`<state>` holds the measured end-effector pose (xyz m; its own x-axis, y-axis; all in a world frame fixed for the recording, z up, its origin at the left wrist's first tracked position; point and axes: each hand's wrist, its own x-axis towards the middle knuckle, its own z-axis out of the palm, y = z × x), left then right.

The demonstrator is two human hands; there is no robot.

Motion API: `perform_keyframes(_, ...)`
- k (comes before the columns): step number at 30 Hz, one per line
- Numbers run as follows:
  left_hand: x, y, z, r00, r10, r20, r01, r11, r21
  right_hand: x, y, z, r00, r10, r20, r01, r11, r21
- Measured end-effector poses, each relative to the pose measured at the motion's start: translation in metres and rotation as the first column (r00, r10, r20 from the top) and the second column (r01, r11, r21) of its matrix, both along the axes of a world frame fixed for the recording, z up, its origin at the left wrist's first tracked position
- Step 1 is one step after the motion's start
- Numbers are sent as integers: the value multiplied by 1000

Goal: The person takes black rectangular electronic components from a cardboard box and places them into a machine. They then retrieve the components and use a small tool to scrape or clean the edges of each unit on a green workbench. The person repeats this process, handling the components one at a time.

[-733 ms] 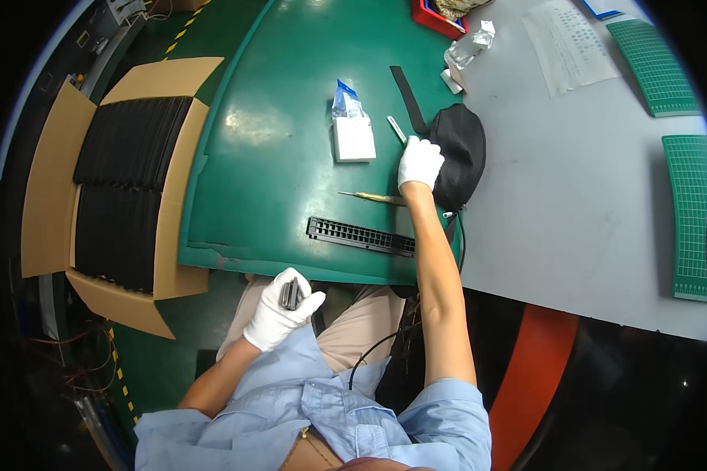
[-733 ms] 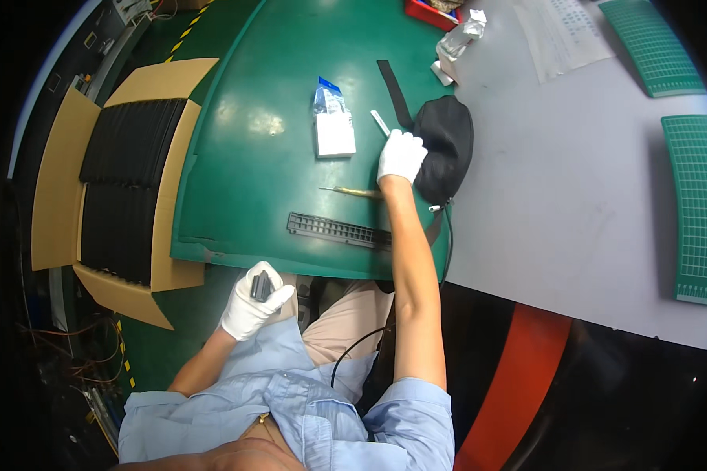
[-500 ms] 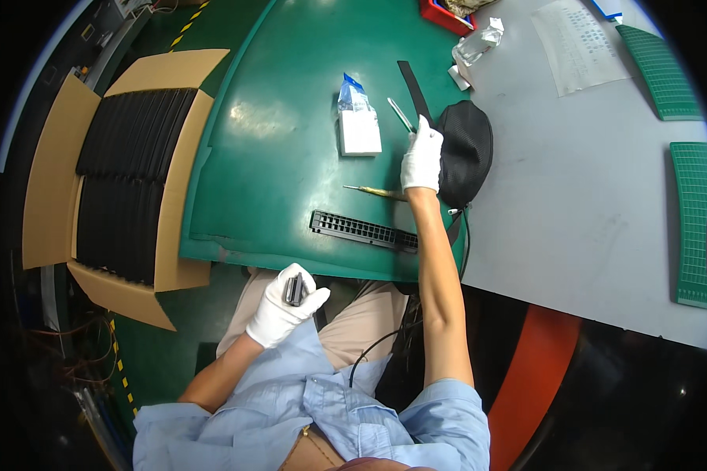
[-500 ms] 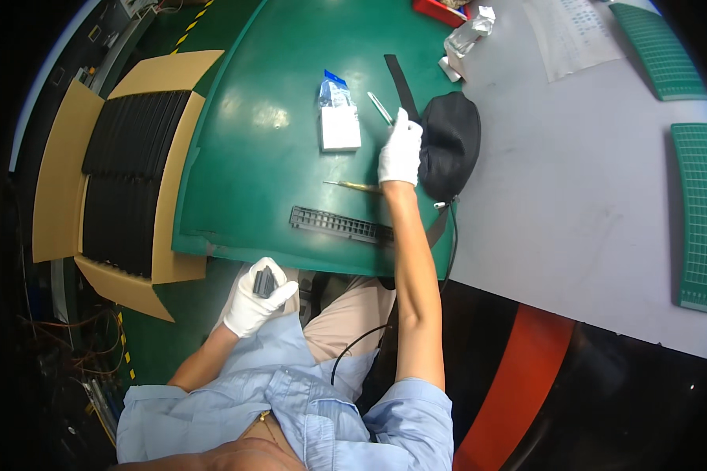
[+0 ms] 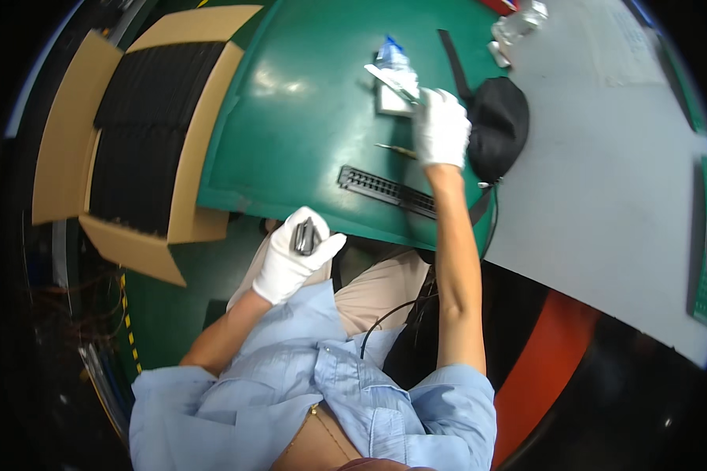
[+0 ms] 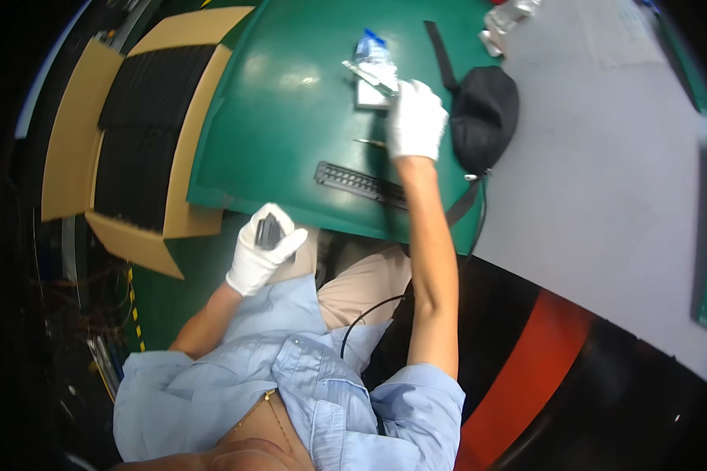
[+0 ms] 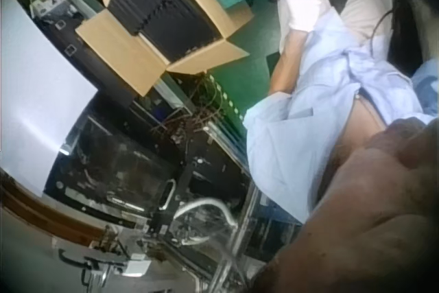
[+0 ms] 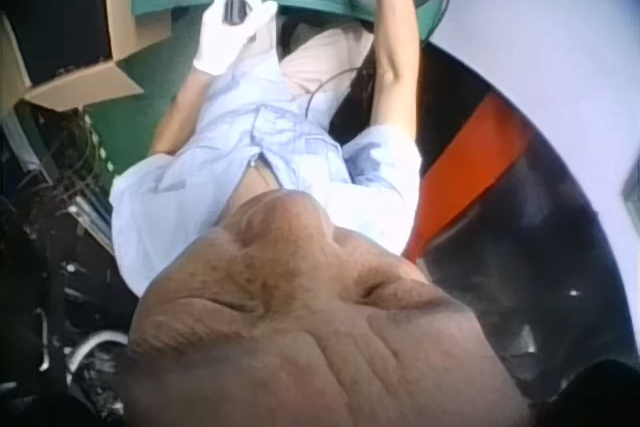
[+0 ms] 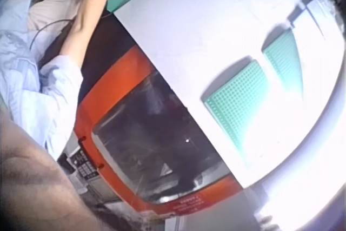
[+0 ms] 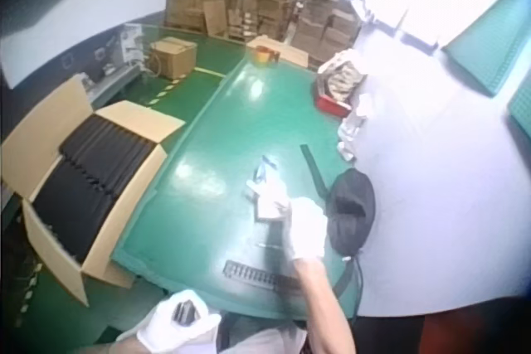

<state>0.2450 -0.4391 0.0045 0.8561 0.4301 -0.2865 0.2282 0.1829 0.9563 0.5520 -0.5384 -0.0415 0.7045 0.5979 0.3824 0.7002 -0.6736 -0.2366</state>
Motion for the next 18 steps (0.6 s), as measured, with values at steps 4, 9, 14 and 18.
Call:
perform_keyframes(4, -4, 6, -4, 993, 11, 122, -36, 977, 208, -29, -40, -9, 990, 43, -133, -76, 964, -255)
perform_keyframes(9, -10, 3, 5, 977, -47, 208, -12, 962, 273, -23, -50, -14, 976, 75, -205, -155, 900, -408)
perform_keyframes(14, -38, -9, 42, 954, 34, 297, 65, 946, -317, -78, -59, 28, 750, 88, -655, 73, 974, 214)
perform_keyframes(18, -39, -18, 94, 570, -493, 657, -140, 730, 669, -164, -90, 59, 658, 182, -731, 191, 899, 395)
